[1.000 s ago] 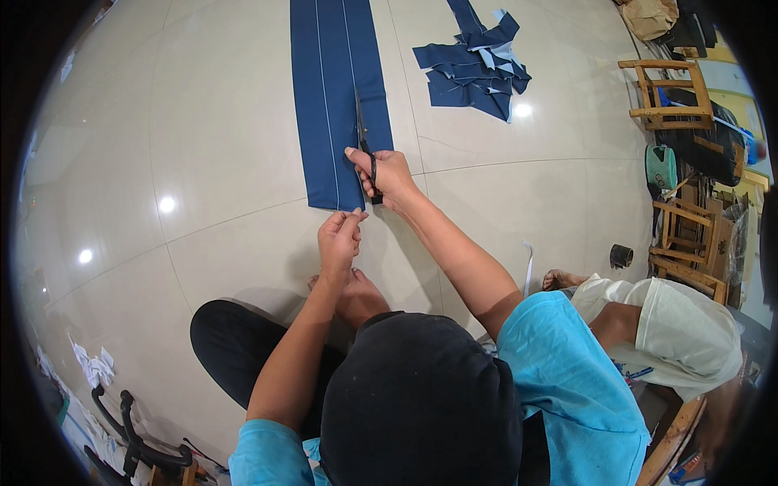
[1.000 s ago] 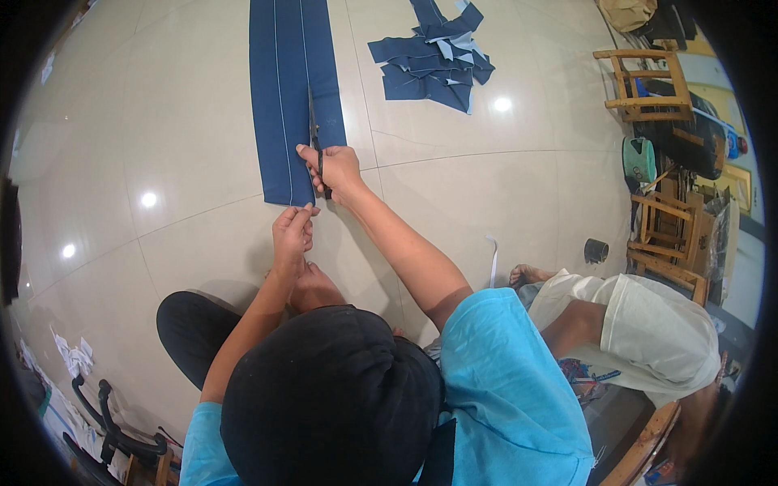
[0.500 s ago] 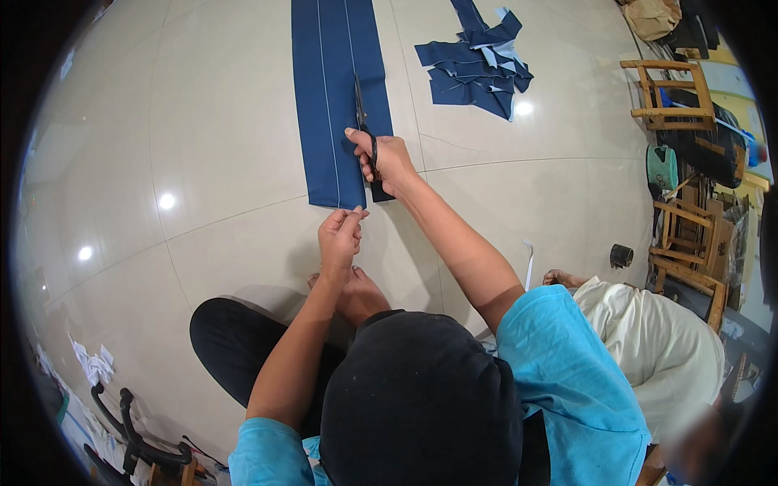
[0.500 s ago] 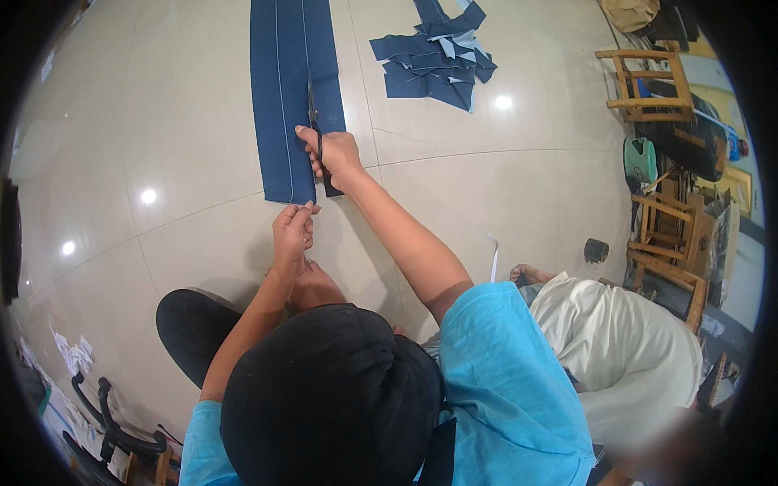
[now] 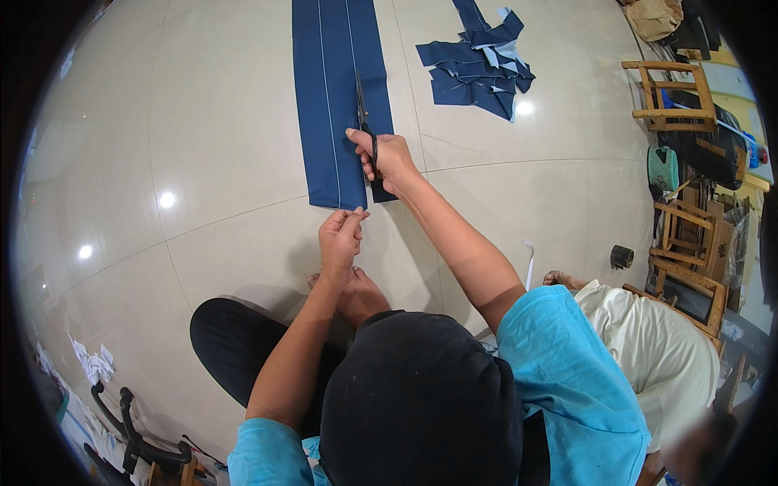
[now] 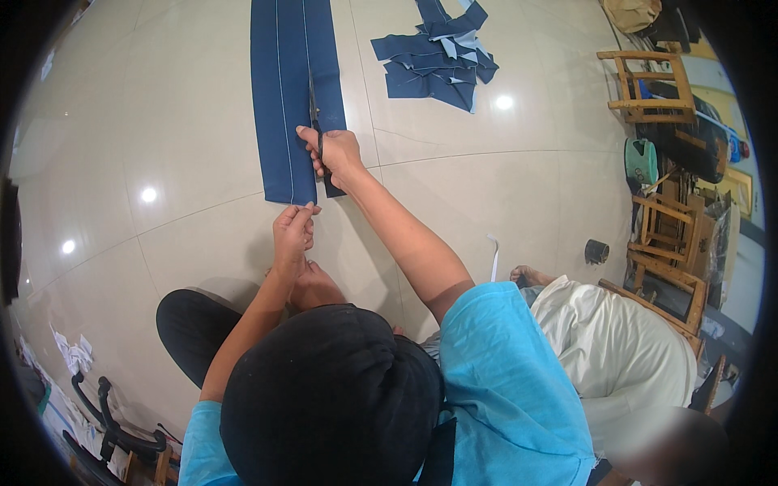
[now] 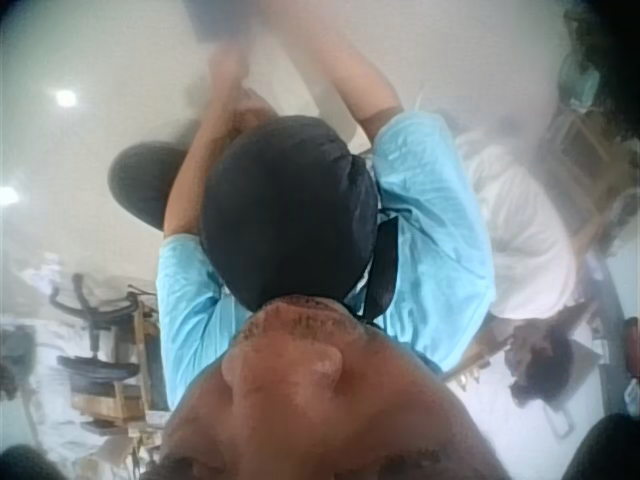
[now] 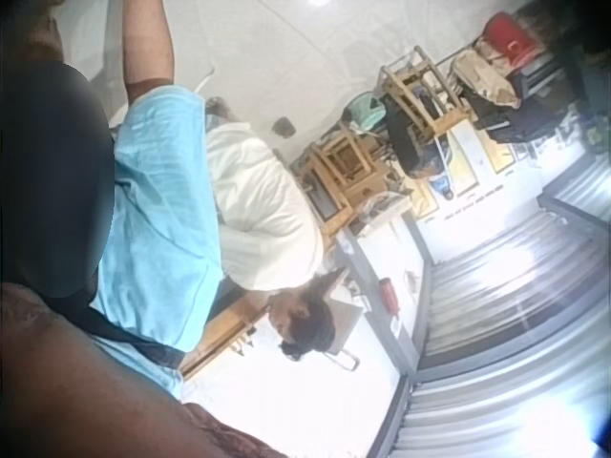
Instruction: The person sits on the floor and uses scissors to cut a large piece of blue fabric into long strips along pre-marked white lines. The cut strips are set aside as the cutting progresses.
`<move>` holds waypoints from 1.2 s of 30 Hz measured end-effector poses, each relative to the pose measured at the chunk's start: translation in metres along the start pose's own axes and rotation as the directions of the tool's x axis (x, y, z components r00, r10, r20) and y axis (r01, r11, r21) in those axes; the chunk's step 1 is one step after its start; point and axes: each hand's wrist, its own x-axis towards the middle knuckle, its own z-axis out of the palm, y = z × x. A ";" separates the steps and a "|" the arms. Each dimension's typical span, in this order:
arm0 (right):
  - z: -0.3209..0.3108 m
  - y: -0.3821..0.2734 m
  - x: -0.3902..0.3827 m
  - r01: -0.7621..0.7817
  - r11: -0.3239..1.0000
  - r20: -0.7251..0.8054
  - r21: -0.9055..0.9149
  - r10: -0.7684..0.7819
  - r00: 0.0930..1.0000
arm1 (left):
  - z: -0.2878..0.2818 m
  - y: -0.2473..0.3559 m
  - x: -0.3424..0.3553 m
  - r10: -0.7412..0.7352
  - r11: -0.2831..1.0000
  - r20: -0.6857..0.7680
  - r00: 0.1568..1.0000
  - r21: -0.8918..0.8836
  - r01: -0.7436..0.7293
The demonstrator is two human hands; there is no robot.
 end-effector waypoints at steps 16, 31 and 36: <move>-0.001 0.003 0.002 0.018 0.999 0.007 -0.034 -0.018 1.000 | 0.003 0.005 -0.004 0.001 1.000 -0.004 1.000 0.012 -0.001; 0.003 -0.019 0.009 0.009 1.000 -0.008 -0.003 -0.009 1.000 | 0.001 0.002 -0.003 0.004 1.000 -0.004 1.000 0.009 -0.004; 0.002 -0.018 0.017 0.022 1.000 0.012 -0.014 -0.021 1.000 | 0.000 0.003 -0.004 -0.003 1.000 0.007 1.000 0.004 0.003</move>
